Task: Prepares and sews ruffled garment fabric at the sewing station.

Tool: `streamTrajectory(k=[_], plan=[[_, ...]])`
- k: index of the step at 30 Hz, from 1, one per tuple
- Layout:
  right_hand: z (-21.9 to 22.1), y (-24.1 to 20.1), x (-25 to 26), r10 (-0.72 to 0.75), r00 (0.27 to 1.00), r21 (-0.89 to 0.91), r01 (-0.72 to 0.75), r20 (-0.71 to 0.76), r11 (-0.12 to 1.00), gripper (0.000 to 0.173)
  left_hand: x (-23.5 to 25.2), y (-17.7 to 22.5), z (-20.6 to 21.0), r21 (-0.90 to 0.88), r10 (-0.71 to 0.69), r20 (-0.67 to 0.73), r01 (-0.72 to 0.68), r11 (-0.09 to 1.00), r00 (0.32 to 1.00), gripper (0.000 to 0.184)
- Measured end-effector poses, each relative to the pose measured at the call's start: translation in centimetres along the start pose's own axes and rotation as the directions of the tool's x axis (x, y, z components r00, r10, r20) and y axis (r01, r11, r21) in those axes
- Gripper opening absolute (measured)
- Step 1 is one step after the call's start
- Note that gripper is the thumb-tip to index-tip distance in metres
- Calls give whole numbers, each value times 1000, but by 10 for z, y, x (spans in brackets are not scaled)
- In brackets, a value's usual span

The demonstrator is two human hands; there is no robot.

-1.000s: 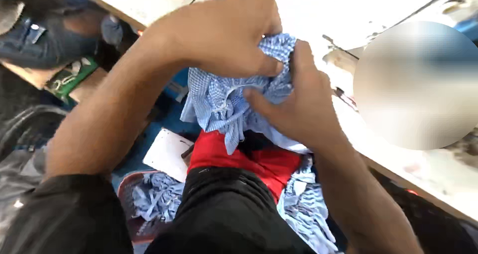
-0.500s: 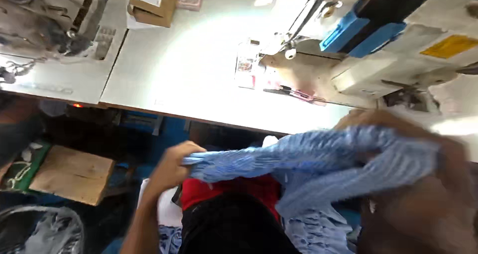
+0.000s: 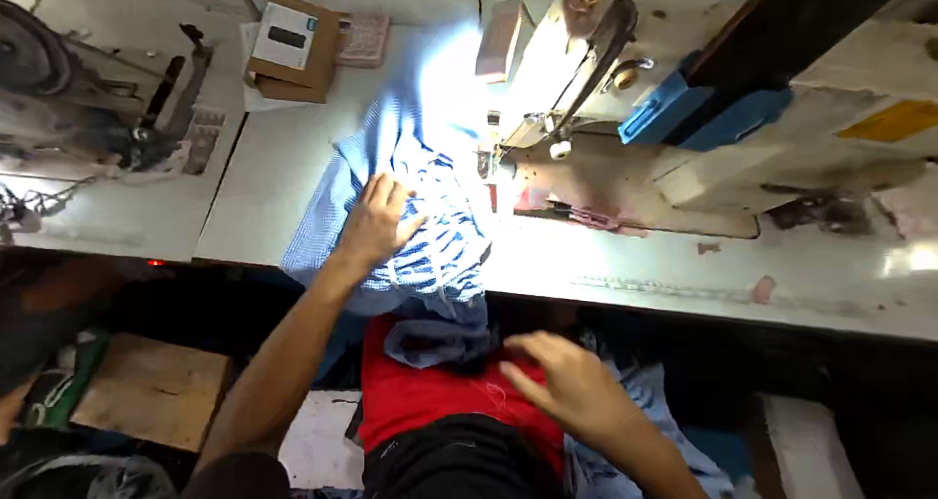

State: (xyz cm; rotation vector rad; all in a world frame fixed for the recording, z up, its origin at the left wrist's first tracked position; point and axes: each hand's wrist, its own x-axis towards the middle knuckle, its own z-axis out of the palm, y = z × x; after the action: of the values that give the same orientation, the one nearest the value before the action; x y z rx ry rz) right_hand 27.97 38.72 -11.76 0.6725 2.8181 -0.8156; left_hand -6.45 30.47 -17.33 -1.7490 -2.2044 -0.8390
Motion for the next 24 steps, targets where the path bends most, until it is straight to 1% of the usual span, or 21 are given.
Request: streamTrajectory(k=[1,2,3,4,5,6,7,8,9,10,11,12,13,14,15,16,17,18,20,21,24], plan=[[-10,-16,16,-90,979,12,93,-186,996,30,0,-1,2,-8,-129,78,130,991,989,54],[-16,-31,40,-184,918,26,207,-352,978,24,-1,1,4,23,-206,141,205,978,968,63],[-18,-41,70,-271,842,36,325,-467,945,20,-6,8,5,76,-247,192,236,969,950,70],[-16,-47,103,-335,782,31,412,-526,911,21,-12,19,4,127,-272,234,248,960,934,73],[-10,-48,133,-367,756,4,439,-542,899,25,-23,34,0,160,-298,255,264,951,920,72],[-1,-46,156,-361,775,-42,399,-519,916,31,-35,48,-6,208,-345,251,297,932,905,69],[10,-44,169,-333,817,-90,330,-472,939,39,-44,60,-13,263,-418,232,357,896,879,66],[21,-40,173,-311,851,-138,279,-423,950,44,-48,68,-22,316,-489,185,419,851,852,61],[32,-37,169,-314,868,-182,263,-384,948,47,-47,70,-28,341,-520,123,457,822,845,56],[43,-35,157,-332,875,-207,273,-353,939,46,-43,69,-32,329,-496,88,444,833,864,51],[52,-34,139,-343,881,-213,285,-327,935,44,-37,68,-31,298,-407,82,367,881,910,45],[57,-33,119,-342,885,-214,285,-315,934,42,-29,65,-25,233,-277,99,248,940,956,39],[56,-29,103,-319,893,-216,260,-317,941,40,-19,59,-13,164,-171,142,148,975,975,41],[51,-24,89,-264,908,-195,209,-325,958,43,-9,53,1,136,-164,196,139,981,967,48],[40,-16,79,-178,927,-159,131,-331,979,54,-1,51,14,154,-232,225,201,967,946,58],[28,-9,73,-95,928,-125,52,-360,991,68,8,52,23,197,-322,225,281,939,920,66],[16,-3,71,-31,917,-95,-7,-398,995,75,18,56,31,236,-397,205,348,907,895,70],[9,0,72,10,900,-72,-45,-436,996,72,26,63,37,268,-451,193,395,879,871,72],[7,-1,87,11,850,-65,-54,-527,996,49,37,78,47,286,-518,189,458,842,834,72],[10,0,101,-7,836,-66,-35,-549,997,40,45,80,50,286,-529,169,472,834,832,70],[18,13,139,-7,850,-72,-36,-527,997,37,55,75,55,289,-540,123,491,822,833,70]])
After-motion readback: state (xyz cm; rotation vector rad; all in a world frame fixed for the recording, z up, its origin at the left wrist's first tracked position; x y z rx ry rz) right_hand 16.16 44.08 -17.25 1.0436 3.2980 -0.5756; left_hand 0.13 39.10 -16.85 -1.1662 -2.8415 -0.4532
